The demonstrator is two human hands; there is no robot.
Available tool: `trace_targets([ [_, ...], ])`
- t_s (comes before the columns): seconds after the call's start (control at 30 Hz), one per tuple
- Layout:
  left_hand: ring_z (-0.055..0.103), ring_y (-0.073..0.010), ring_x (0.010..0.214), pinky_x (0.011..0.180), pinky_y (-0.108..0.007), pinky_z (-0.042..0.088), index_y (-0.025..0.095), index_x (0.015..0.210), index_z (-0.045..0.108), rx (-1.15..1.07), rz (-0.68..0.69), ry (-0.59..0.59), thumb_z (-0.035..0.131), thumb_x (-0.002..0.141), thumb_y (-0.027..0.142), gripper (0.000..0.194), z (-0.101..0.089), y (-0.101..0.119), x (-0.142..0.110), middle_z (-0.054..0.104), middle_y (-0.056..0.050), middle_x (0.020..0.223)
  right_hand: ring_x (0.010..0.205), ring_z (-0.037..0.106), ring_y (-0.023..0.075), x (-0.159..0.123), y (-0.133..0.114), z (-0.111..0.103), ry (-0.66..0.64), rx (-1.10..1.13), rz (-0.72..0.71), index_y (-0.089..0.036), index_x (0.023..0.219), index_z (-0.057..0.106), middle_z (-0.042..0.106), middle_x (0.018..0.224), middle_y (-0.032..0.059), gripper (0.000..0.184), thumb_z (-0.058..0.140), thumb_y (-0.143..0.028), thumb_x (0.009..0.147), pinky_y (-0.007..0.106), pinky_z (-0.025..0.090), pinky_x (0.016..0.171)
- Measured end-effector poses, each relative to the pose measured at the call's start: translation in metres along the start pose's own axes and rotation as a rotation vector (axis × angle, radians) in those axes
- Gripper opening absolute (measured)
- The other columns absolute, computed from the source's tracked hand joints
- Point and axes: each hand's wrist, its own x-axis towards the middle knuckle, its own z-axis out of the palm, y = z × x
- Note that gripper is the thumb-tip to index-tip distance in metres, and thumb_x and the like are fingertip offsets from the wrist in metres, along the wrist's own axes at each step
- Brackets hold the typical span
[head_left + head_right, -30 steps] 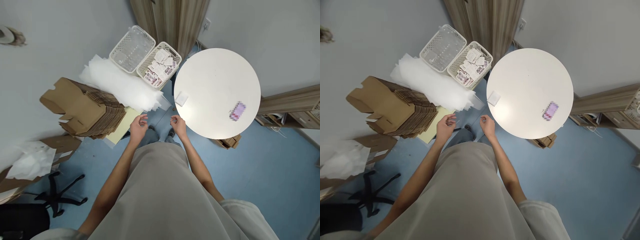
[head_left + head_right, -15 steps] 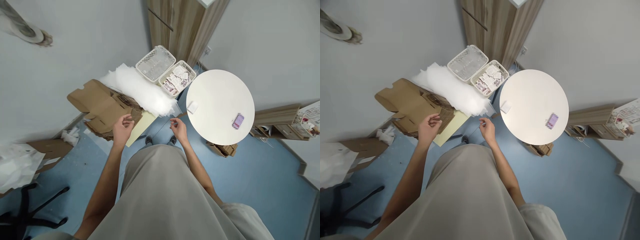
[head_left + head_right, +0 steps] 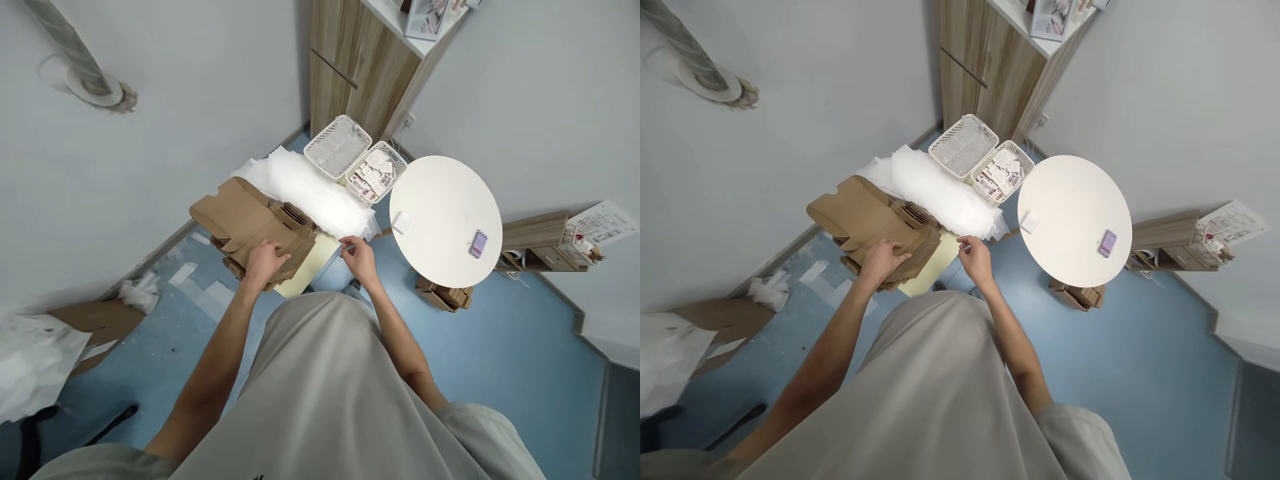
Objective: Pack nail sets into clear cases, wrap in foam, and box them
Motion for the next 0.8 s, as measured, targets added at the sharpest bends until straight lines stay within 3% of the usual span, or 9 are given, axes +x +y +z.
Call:
trace_targets([
  [0.1, 0.073, -0.0368, 0.116, 0.099, -0.042, 0.055, 0.015, 0.118, 0.082, 0.013, 0.041, -0.022, 0.059, 0.099, 0.035, 0.036, -0.003, 0.000, 0.000, 0.077, -0.017, 0.130, 0.083, 0.074, 0.0179, 0.001, -0.010, 0.010, -0.035, -0.055, 0.003, -0.020, 0.118, 0.075, 0.078, 0.108, 0.0034, 0.038, 0.055, -0.012, 0.087, 0.032, 0.057, 0.085],
  [0.23, 0.075, -0.0364, 0.109, 0.094, -0.044, 0.056, 0.012, 0.113, 0.083, 0.093, 0.060, -0.023, 0.044, 0.103, 0.026, 0.042, -0.005, 0.001, -0.002, 0.077, -0.020, 0.127, 0.088, 0.075, 0.0188, 0.008, -0.025, 0.035, -0.193, -0.190, -0.047, -0.021, 0.132, 0.075, 0.080, 0.112, 0.0054, 0.039, 0.057, -0.017, 0.097, 0.032, 0.056, 0.091],
  [0.4, 0.076, -0.0360, 0.106, 0.093, -0.047, 0.057, 0.010, 0.124, 0.080, 0.109, 0.031, 0.005, 0.038, 0.107, 0.030, 0.049, 0.002, 0.007, -0.008, 0.071, -0.023, 0.138, 0.111, 0.075, 0.0259, 0.025, -0.044, 0.080, -0.473, -0.499, -0.144, -0.022, 0.161, 0.056, 0.080, 0.126, 0.0110, 0.058, 0.051, -0.015, 0.104, 0.035, 0.056, 0.100],
  [0.57, 0.076, -0.0352, 0.111, 0.097, -0.046, 0.057, 0.013, 0.120, 0.082, 0.053, 0.042, 0.046, 0.040, 0.107, 0.030, 0.047, 0.005, 0.004, -0.014, 0.070, -0.020, 0.145, 0.123, 0.073, 0.0323, 0.036, -0.047, 0.112, -0.656, -0.746, -0.112, -0.022, 0.167, 0.046, 0.077, 0.134, 0.0154, 0.064, 0.050, -0.013, 0.104, 0.041, 0.060, 0.097],
  [0.67, 0.076, -0.0349, 0.115, 0.100, -0.046, 0.058, 0.015, 0.114, 0.083, -0.024, 0.068, 0.109, 0.043, 0.106, 0.030, 0.044, 0.004, 0.003, -0.018, 0.072, -0.018, 0.144, 0.124, 0.074, 0.0331, 0.037, -0.042, 0.123, -0.681, -0.814, -0.069, -0.022, 0.164, 0.049, 0.078, 0.132, 0.0170, 0.060, 0.049, -0.012, 0.105, 0.042, 0.062, 0.094],
  [0.8, 0.076, -0.0325, 0.120, 0.106, -0.044, 0.058, 0.018, 0.111, 0.084, -0.174, 0.122, 0.279, 0.047, 0.106, 0.031, 0.040, -0.007, 0.004, -0.029, 0.075, -0.015, 0.141, 0.128, 0.073, 0.0315, 0.040, -0.038, 0.129, -0.717, -0.861, -0.013, -0.022, 0.159, 0.053, 0.077, 0.132, 0.0178, 0.056, 0.050, -0.012, 0.105, 0.043, 0.061, 0.100],
])
